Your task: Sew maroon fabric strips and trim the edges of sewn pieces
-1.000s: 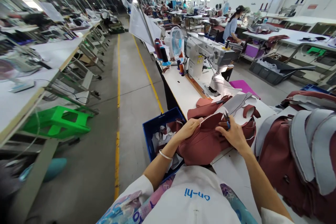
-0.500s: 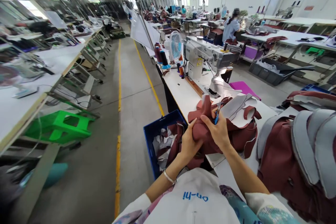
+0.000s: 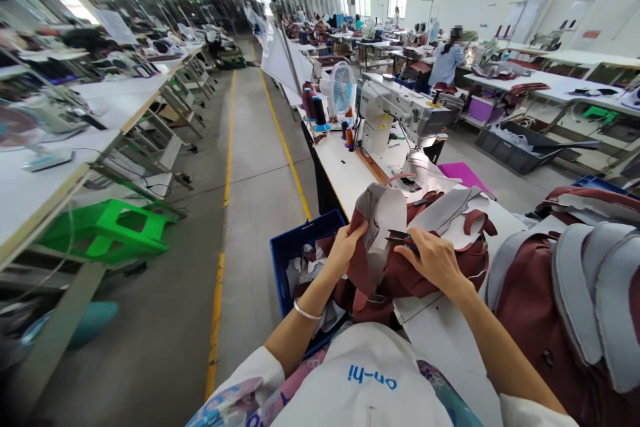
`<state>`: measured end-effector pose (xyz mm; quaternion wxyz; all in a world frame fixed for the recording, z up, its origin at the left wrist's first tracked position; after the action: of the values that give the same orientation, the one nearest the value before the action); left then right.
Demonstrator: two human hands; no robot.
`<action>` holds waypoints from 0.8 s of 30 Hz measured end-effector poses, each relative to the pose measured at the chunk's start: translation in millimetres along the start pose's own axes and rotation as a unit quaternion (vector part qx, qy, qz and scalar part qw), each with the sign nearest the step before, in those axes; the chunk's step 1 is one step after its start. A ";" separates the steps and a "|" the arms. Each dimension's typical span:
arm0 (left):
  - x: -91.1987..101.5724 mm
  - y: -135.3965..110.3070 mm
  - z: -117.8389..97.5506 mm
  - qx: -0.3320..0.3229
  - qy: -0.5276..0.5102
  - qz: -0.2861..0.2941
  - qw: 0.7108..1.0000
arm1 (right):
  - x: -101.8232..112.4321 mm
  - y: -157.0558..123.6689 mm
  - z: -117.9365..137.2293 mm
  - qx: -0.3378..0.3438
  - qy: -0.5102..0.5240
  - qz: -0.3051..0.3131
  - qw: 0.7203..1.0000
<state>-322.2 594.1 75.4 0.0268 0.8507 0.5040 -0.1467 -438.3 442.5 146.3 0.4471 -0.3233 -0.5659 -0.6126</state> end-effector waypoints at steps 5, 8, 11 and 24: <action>-3.7 3.3 -4.7 0.011 0.002 0.017 1.000 | 7.8 4.7 -10.7 0.050 -0.069 -0.012 0.996; -7.2 2.8 -5.4 0.019 0.019 0.030 0.999 | 8.0 10.2 -7.6 0.089 -0.063 0.011 0.994; -14.2 2.0 -5.2 0.021 0.021 0.058 0.998 | 6.6 17.5 0.9 0.117 -0.055 0.031 0.991; -23.1 0.0 -14.0 -0.001 0.038 0.110 0.993 | -30.4 -18.2 -15.7 -0.061 0.154 -0.077 0.983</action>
<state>-329.5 577.2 95.2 0.0245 0.9059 0.4082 -0.1097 -441.3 431.9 109.2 0.4599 -0.2075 -0.4749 -0.7210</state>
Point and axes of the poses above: each hand's wrist, its own y-axis towards the middle knuckle, its own x-axis out of the back of the hand, z = x × y, the point moved 7 cm from there along y, towards the middle knuckle, and after that the axes turned 3 degrees about z, right-handed, at the moved point
